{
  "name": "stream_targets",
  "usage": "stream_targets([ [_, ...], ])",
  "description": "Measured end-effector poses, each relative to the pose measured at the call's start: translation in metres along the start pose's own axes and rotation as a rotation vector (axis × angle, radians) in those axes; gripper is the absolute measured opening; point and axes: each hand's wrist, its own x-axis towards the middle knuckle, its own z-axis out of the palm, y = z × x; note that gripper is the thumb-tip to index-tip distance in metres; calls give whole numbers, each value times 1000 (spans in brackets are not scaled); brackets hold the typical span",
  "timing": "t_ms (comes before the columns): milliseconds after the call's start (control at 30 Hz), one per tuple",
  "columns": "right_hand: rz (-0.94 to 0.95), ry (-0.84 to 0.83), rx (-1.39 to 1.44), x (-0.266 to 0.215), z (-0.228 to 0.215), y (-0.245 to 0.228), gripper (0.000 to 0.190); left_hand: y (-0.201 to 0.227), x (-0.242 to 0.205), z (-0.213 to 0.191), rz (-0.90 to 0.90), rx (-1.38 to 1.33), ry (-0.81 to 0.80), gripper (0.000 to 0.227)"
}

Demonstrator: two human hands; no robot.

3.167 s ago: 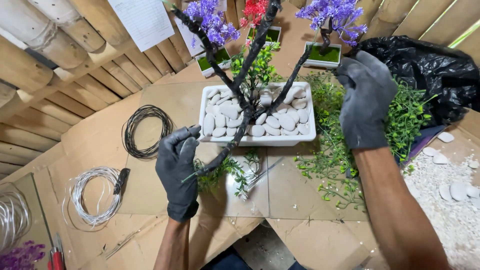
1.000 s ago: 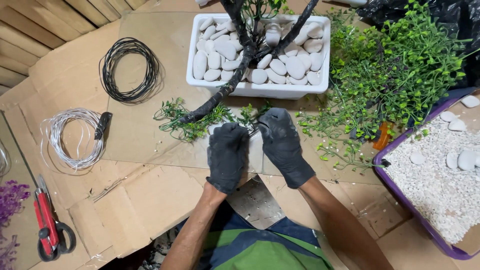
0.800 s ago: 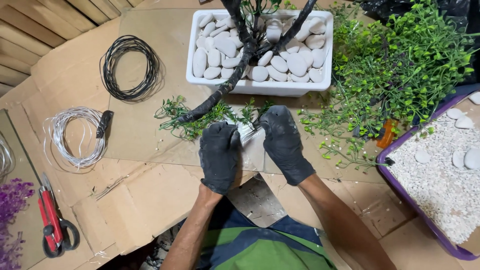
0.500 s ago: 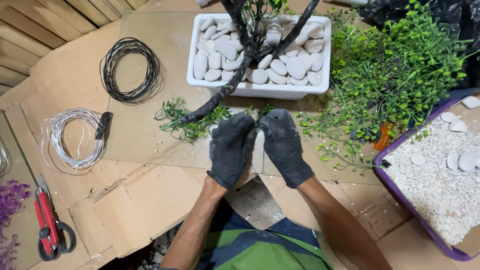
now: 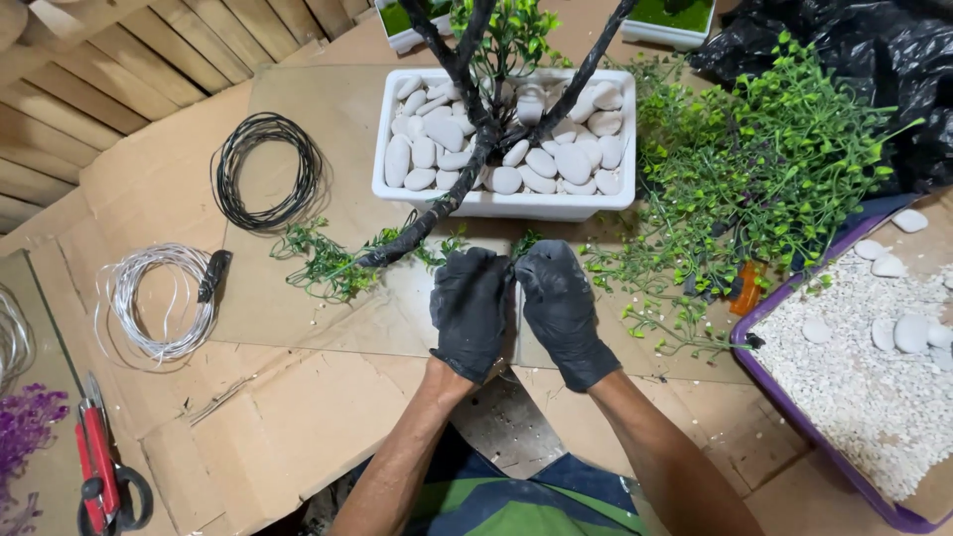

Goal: The person arranges artificial green foliage and purple flowers into a white rectangular planter filled with white stones. They use their gloved hands to position the branches and tuck the leaves into the arrangement, occasionally adjusting the placement of the stones.

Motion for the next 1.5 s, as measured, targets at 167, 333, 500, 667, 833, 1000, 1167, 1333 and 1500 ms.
stream_targets([
  [167,160,-58,153,97,-54,-56,18,-4,-9,14,-17,-68,-2,16],
  [333,455,-194,250,114,-78,-71,29,-14,-25,23,-33,-224,97,15],
  [500,504,-316,502,136,-95,-84,29,-6,-31,-10,-212,-809,228,23],
  [667,1002,-580,824,160,-104,-83,35,5,-15,-57,-216,-986,134,22],
  [833,1104,-567,910,175,-112,-87,29,8,-6,-70,-290,-1066,46,22],
  [1000,1279,-353,1156,153,-100,-60,27,12,11,-79,-430,-1279,-103,14],
  [1167,1349,-310,1181,164,-103,-62,22,14,12,-74,-514,-1384,-143,10],
  [1333,1352,-286,1139,166,-103,-67,21,21,13,-78,-556,-1460,-164,8],
  [1500,1347,-295,1133,165,-104,-71,21,18,7,-66,-449,-1380,-95,6],
])
